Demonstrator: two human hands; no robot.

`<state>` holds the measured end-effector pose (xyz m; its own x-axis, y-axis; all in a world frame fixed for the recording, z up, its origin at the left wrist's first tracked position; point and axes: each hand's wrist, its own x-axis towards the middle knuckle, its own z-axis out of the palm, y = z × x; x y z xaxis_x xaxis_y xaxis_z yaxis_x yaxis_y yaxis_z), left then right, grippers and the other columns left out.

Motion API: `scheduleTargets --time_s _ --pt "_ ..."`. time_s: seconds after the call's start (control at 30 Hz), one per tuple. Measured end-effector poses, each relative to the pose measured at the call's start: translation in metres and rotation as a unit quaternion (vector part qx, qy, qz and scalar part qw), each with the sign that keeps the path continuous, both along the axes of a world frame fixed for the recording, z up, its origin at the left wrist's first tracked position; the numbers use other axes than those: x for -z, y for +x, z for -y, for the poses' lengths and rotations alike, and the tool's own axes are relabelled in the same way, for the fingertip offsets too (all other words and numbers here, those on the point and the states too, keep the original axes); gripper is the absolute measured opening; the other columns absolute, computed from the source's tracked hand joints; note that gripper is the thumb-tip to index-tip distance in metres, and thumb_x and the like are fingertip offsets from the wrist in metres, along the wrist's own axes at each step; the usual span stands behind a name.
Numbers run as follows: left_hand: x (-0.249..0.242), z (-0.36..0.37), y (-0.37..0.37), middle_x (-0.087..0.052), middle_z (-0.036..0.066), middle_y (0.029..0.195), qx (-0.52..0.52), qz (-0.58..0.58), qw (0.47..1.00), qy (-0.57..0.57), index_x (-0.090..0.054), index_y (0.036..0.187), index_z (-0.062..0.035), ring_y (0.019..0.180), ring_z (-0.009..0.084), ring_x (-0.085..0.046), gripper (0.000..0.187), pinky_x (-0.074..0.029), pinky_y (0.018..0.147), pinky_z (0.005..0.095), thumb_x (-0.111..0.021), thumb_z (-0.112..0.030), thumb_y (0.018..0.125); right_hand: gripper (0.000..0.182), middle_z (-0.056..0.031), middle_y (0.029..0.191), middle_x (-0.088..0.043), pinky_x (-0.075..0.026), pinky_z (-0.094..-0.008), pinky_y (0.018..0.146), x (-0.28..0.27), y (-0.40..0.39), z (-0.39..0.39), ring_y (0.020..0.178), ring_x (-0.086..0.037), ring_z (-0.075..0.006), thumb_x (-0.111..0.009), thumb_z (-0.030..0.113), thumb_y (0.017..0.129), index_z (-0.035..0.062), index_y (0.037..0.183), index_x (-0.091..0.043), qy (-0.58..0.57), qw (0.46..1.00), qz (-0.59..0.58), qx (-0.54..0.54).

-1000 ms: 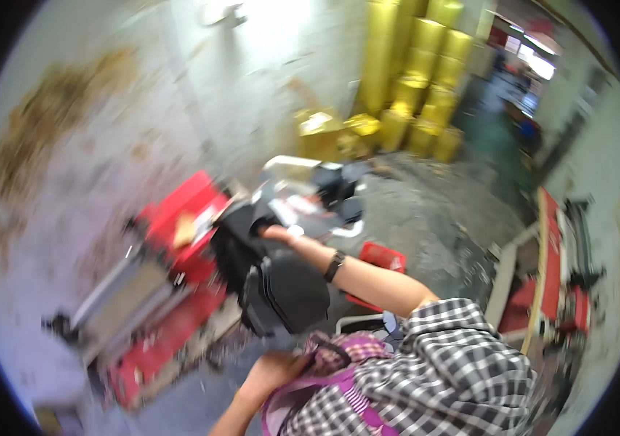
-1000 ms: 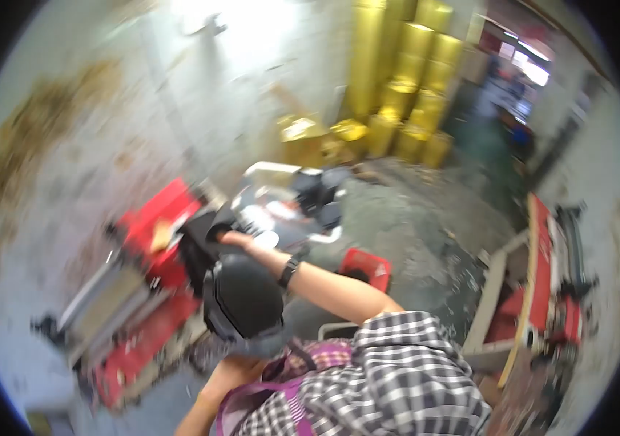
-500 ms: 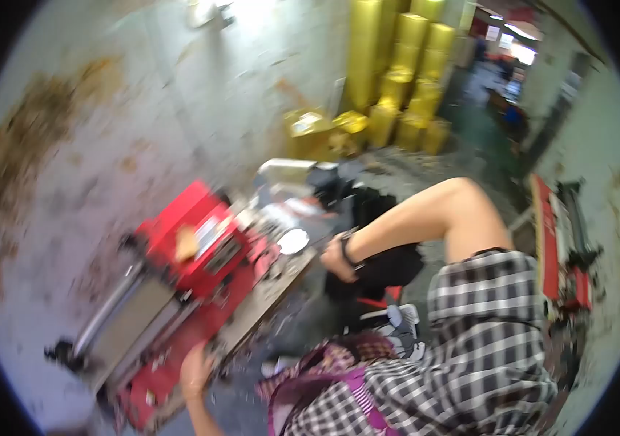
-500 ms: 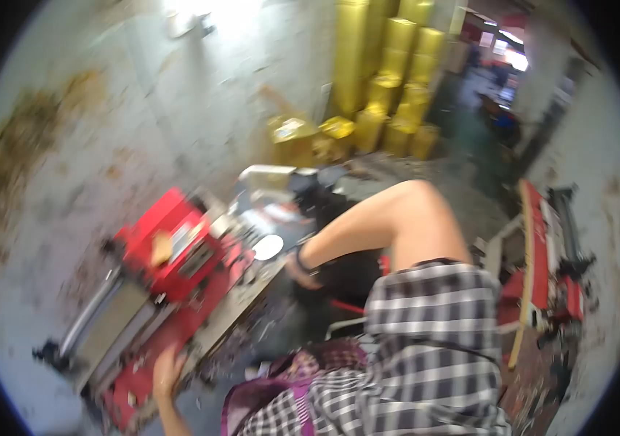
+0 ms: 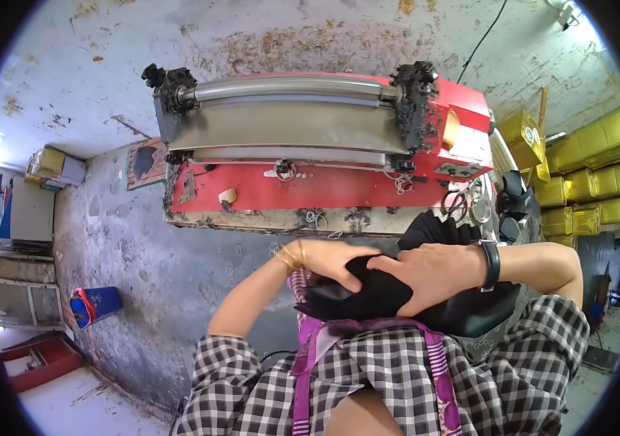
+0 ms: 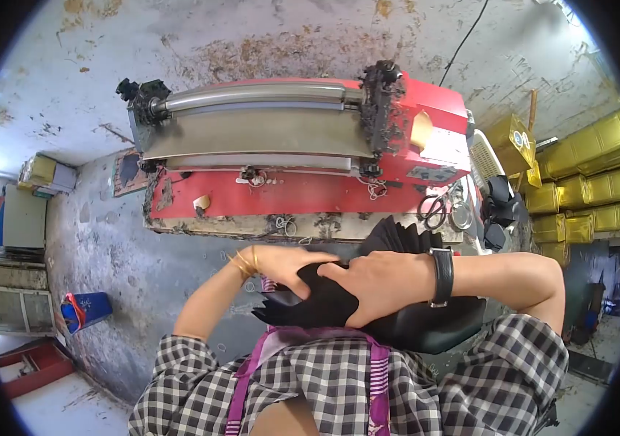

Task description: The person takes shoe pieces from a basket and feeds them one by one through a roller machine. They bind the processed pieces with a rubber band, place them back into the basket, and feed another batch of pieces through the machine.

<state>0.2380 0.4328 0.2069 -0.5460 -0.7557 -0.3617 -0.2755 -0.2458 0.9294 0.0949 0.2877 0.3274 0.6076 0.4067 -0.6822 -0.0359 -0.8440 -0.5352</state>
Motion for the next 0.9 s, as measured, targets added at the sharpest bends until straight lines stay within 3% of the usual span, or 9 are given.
scheduleTargets --time_s 0.1,0.23,0.3,0.37,0.47,0.53,0.67,0.73,0.9 --pt "0.064 -0.028 0.002 -0.043 0.020 0.137 -0.041 -0.108 0.992 0.046 -0.028 0.140 0.0018 0.125 0.0282 -0.044 0.080 -0.033 0.104 0.0325 -0.053 -0.051 0.086 0.093 -0.0257 0.087 -0.063 -0.049 -0.0418 0.076 0.026 0.021 0.003 0.083 -0.062 -0.0411 -0.069 0.052 0.070 0.0035 0.137 -0.025 0.035 0.994 -0.099 0.028" --pt "0.041 -0.043 0.004 -0.030 0.020 0.146 -0.133 -0.179 0.974 -0.045 -0.015 0.145 0.0005 0.131 0.0277 -0.037 0.081 -0.027 0.107 0.0299 -0.044 -0.053 0.091 0.099 -0.0272 0.098 -0.063 -0.049 -0.0396 0.082 0.039 0.017 0.024 0.092 -0.062 -0.0398 -0.069 0.055 0.069 0.0044 0.140 -0.021 0.038 0.983 -0.159 0.078" --pt "0.003 -0.034 0.004 -0.031 0.023 0.144 -0.071 -0.075 0.994 0.019 -0.012 0.146 -0.0027 0.132 0.0300 -0.033 0.102 -0.028 0.106 0.0337 -0.056 -0.063 0.076 0.102 -0.0277 0.100 -0.062 -0.048 -0.0396 0.084 0.045 0.010 0.030 0.093 -0.062 -0.0402 -0.070 0.054 0.069 0.0049 0.141 -0.018 0.051 0.982 -0.158 0.095" --pt "-0.013 -0.019 -0.005 -0.053 0.023 0.124 -0.085 0.057 0.995 0.023 -0.019 0.146 -0.0113 0.108 0.0340 -0.057 0.094 -0.044 0.092 0.0374 -0.068 -0.039 0.072 0.106 -0.0277 0.115 -0.057 -0.045 -0.0370 0.091 0.038 0.012 0.040 0.107 -0.058 -0.0343 -0.068 0.059 0.070 0.0053 0.144 -0.015 0.073 0.974 -0.189 0.099" --pt "-0.028 0.003 0.004 -0.062 0.019 0.109 -0.032 0.094 0.995 0.024 -0.022 0.145 -0.0145 0.094 0.0293 -0.064 0.091 -0.049 0.084 0.0366 -0.069 -0.038 0.071 0.095 -0.0230 0.136 -0.042 -0.038 -0.0367 0.101 0.120 -0.035 0.103 0.124 -0.044 -0.0286 -0.059 0.058 0.081 0.0061 0.146 -0.014 0.351 0.811 -0.339 0.322" --pt "-0.020 0.007 0.012 -0.066 0.017 0.100 -0.062 0.100 0.992 -0.034 -0.032 0.142 -0.0145 0.087 0.0257 -0.066 0.083 -0.050 0.082 0.0347 -0.071 -0.035 0.071 0.081 -0.0134 0.147 -0.028 -0.028 -0.0366 0.109 0.129 -0.051 0.127 0.134 -0.029 -0.0230 -0.045 0.057 0.090 0.0035 0.145 -0.019 0.276 0.785 -0.427 0.353" --pt "0.011 0.013 0.038 -0.061 0.013 0.117 -0.106 0.072 0.991 -0.038 -0.041 0.135 -0.0048 0.105 0.0190 -0.059 0.076 -0.045 0.092 0.0296 -0.075 -0.030 0.071 0.083 -0.0117 0.150 -0.021 -0.021 -0.0384 0.112 0.158 -0.051 0.161 0.137 -0.022 -0.0219 -0.032 0.063 0.091 0.0025 0.145 -0.017 0.534 0.712 -0.301 0.342" --pt "0.032 0.011 0.064 -0.060 0.012 0.118 -0.142 0.050 0.989 0.003 -0.042 0.133 -0.0029 0.106 0.0179 -0.057 0.073 -0.044 0.093 0.0308 -0.074 -0.029 0.073 0.082 -0.0137 0.150 -0.021 -0.016 -0.0358 0.113 0.149 -0.032 0.162 0.138 -0.019 -0.0221 -0.032 0.064 0.090 0.0062 0.147 -0.015 0.558 0.698 -0.288 0.343" --pt "0.090 -0.020 0.121 -0.058 0.013 0.121 -0.197 0.092 0.970 0.112 -0.044 0.132 -0.0019 0.112 0.0191 -0.054 0.072 -0.042 0.097 0.0322 -0.073 -0.031 0.073 0.088 -0.0163 0.148 -0.025 -0.022 -0.0376 0.111 0.224 0.017 0.129 0.137 -0.024 -0.0257 -0.062 0.052 0.082 0.0057 0.145 -0.020 0.316 0.902 -0.010 0.295"
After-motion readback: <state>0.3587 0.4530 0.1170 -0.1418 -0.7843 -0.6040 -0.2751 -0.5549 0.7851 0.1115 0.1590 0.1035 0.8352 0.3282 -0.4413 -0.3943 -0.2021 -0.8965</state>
